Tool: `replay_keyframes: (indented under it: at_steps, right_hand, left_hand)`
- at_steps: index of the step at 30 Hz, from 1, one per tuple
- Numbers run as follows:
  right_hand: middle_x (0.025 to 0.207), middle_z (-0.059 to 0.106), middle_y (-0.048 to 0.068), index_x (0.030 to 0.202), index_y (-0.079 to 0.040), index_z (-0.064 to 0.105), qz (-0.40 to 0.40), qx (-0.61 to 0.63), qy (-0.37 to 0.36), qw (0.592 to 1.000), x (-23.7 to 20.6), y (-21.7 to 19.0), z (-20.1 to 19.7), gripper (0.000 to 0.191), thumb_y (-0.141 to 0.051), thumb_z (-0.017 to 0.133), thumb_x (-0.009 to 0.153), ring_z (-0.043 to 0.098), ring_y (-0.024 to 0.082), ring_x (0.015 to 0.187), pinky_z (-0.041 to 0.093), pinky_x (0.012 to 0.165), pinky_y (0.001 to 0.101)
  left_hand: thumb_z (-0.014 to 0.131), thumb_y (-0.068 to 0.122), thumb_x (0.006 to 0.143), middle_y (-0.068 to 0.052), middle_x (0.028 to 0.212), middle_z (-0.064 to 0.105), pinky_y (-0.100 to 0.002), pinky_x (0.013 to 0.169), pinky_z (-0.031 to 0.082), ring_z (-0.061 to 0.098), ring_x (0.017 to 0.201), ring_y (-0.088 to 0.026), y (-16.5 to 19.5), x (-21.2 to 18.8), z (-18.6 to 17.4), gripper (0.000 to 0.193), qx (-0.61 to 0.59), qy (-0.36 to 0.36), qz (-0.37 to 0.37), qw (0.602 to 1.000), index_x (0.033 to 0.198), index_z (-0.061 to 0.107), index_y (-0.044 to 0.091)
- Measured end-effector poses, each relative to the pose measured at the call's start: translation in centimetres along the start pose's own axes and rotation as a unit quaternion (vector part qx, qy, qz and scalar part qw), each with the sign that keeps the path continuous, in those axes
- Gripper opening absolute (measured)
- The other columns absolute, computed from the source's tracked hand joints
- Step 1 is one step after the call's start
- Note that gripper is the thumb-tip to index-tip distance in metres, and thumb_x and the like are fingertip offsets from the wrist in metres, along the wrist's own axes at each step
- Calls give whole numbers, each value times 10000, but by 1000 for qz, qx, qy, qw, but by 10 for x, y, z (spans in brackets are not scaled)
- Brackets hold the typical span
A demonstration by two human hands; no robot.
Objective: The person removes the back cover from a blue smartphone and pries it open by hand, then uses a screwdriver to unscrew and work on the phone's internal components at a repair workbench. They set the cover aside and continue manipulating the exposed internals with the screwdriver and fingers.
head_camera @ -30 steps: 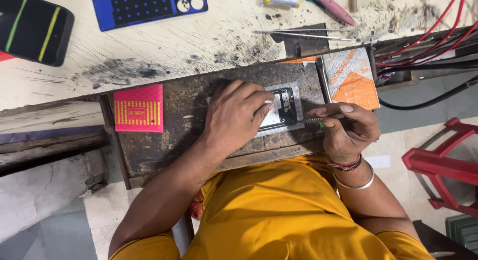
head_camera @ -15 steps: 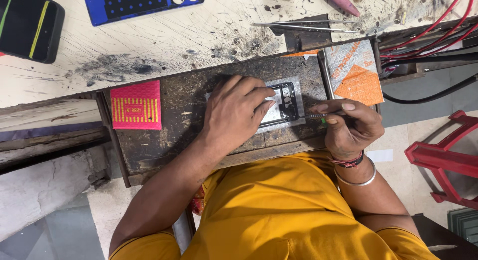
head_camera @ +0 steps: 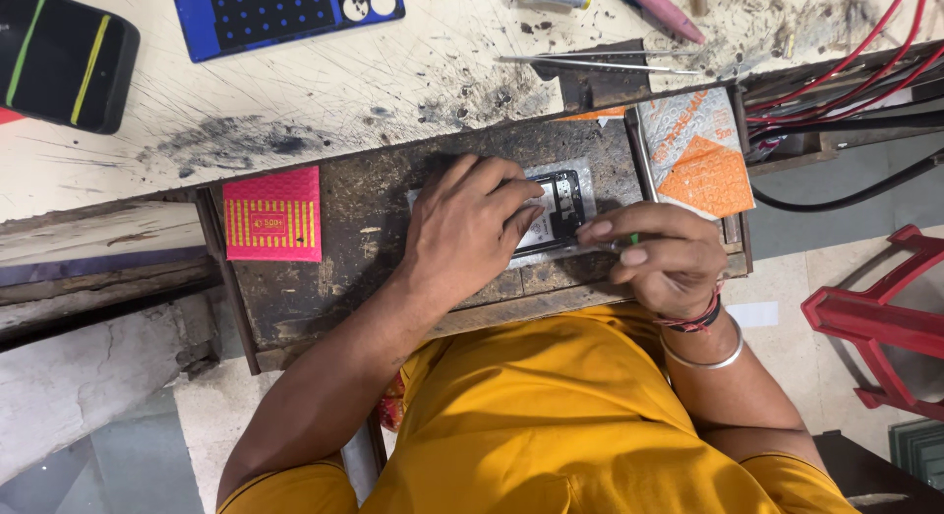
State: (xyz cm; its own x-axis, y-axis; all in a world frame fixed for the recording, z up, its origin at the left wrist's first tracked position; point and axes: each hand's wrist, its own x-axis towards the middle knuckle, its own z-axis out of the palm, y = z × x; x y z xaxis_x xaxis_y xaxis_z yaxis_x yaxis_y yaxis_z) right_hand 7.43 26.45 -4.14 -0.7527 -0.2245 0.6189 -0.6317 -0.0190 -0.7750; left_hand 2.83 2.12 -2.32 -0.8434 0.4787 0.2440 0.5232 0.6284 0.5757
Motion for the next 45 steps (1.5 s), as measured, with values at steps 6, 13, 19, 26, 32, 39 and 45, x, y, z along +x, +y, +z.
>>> replay_keyframes:
  at_steps: [6, 13, 19, 26, 32, 39, 45]
  right_hand:
    - [916, 682, 174, 997, -46, 704, 7, 112, -54, 992, 14, 1, -2, 133, -124, 604, 1037, 748, 319, 926, 656, 849, 474]
    - [987, 671, 228, 981, -26, 676, 12, 111, -88, 990, 19, 3, 6, 169, -111, 569, 1080, 754, 356, 1011, 634, 913, 479]
    - [933, 666, 140, 965, -33, 722, -5, 140, -47, 989, 18, 6, 4, 137, -78, 617, 1041, 740, 280, 939, 653, 883, 462]
    - [972, 655, 176, 992, -19, 695, -2, 86, -41, 995, 19, 4, 2, 87, -72, 658, 1049, 736, 329, 943, 630, 860, 436]
    - [936, 691, 105, 1066, -30, 743, 7, 67, -47, 997, 24, -3, 2, 154, -98, 609, 1033, 775, 279, 962, 636, 877, 389]
    - [1017, 687, 156, 1068, -35, 704, -55, 31, -49, 997, 31, -5, 4, 86, -64, 727, 991, 741, 304, 1013, 631, 917, 400]
    - [947, 736, 102, 1074, -31, 740, -17, 20, -39, 999, 31, -8, 6, 86, -88, 699, 1025, 791, 294, 970, 660, 860, 370]
  left_hand:
    - [789, 205, 885, -34, 1102, 677, -397, 891, 524, 630, 1052, -241, 6, 1, -8, 173, -28, 11, -8, 1000, 1032, 771, 116]
    - [783, 143, 779, -39, 1114, 682, -399, 896, 520, 635, 1060, -253, 8, 7, -13, 283, -30, 6, -6, 1000, 1060, 772, 109]
    - [793, 173, 817, -33, 1072, 681, -412, 874, 514, 632, 1022, -268, 13, 10, -18, 221, -31, -8, -29, 999, 1033, 774, 129]
    - [804, 195, 788, -18, 1054, 685, -413, 872, 510, 631, 1014, -269, 18, 15, -22, 246, -32, -18, -44, 998, 1026, 778, 142]
    - [807, 173, 784, -5, 1077, 680, -396, 915, 510, 638, 1030, -230, 15, 17, -19, 265, -17, -48, -66, 997, 1047, 775, 153]
    - [799, 189, 803, 5, 1069, 674, -385, 930, 505, 635, 1032, -210, 14, 18, -16, 324, -2, -72, -79, 994, 1125, 772, 172]
    - [789, 198, 807, 10, 1069, 680, -385, 922, 510, 642, 1030, -197, 12, 17, -13, 314, -12, -59, -71, 996, 1120, 779, 178]
